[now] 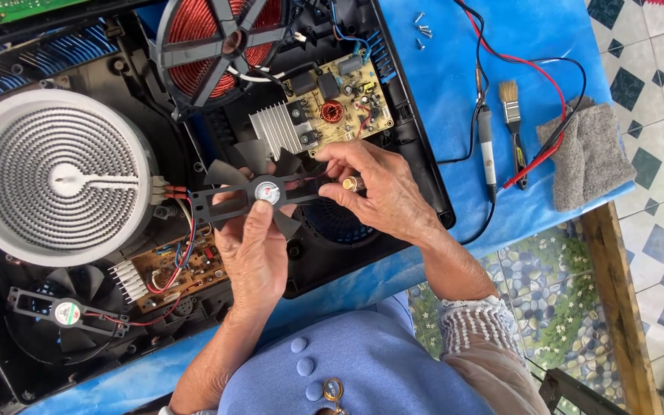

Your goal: The person works on the internal components of an electronic device, manipulating wires and circuit boards. They use a screwdriver to tighten screws on a heatsink and later use a soldering iron on a fan component.

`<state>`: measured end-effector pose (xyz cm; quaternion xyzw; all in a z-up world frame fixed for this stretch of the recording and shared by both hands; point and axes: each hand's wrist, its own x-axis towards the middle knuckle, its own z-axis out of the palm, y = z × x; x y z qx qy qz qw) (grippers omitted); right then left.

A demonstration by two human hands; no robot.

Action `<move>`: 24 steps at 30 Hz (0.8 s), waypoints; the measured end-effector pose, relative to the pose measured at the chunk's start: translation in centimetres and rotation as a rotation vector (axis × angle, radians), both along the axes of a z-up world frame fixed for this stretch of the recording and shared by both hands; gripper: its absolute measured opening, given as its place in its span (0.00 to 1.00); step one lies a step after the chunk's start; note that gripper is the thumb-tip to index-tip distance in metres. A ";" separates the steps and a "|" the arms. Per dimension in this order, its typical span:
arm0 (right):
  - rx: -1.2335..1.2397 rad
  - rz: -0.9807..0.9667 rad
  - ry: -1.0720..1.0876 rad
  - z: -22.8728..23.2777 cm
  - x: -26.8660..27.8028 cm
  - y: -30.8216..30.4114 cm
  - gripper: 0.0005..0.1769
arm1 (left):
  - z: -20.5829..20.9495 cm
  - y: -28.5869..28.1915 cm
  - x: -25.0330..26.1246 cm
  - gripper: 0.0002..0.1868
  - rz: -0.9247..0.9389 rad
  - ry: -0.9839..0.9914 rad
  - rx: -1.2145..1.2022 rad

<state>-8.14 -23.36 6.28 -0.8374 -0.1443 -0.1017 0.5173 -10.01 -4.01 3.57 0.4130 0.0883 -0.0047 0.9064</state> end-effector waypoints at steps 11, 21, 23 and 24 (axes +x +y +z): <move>-0.136 -0.512 -0.418 2.3 -1.3 -9.0 0.12 | -1.2 1.1 -0.6 0.14 -0.047 0.046 -0.105; -0.230 -0.436 -0.198 -5.2 0.1 -12.1 0.08 | -1.2 0.9 -0.5 0.19 -0.096 0.000 -0.054; -0.299 -0.418 -0.186 -5.0 -0.3 -12.3 0.07 | -1.2 0.9 -0.5 0.20 -0.101 0.009 -0.048; -0.363 -0.390 -0.172 -4.9 -0.3 -12.3 0.08 | -1.2 1.0 -0.6 0.21 -0.096 0.019 -0.040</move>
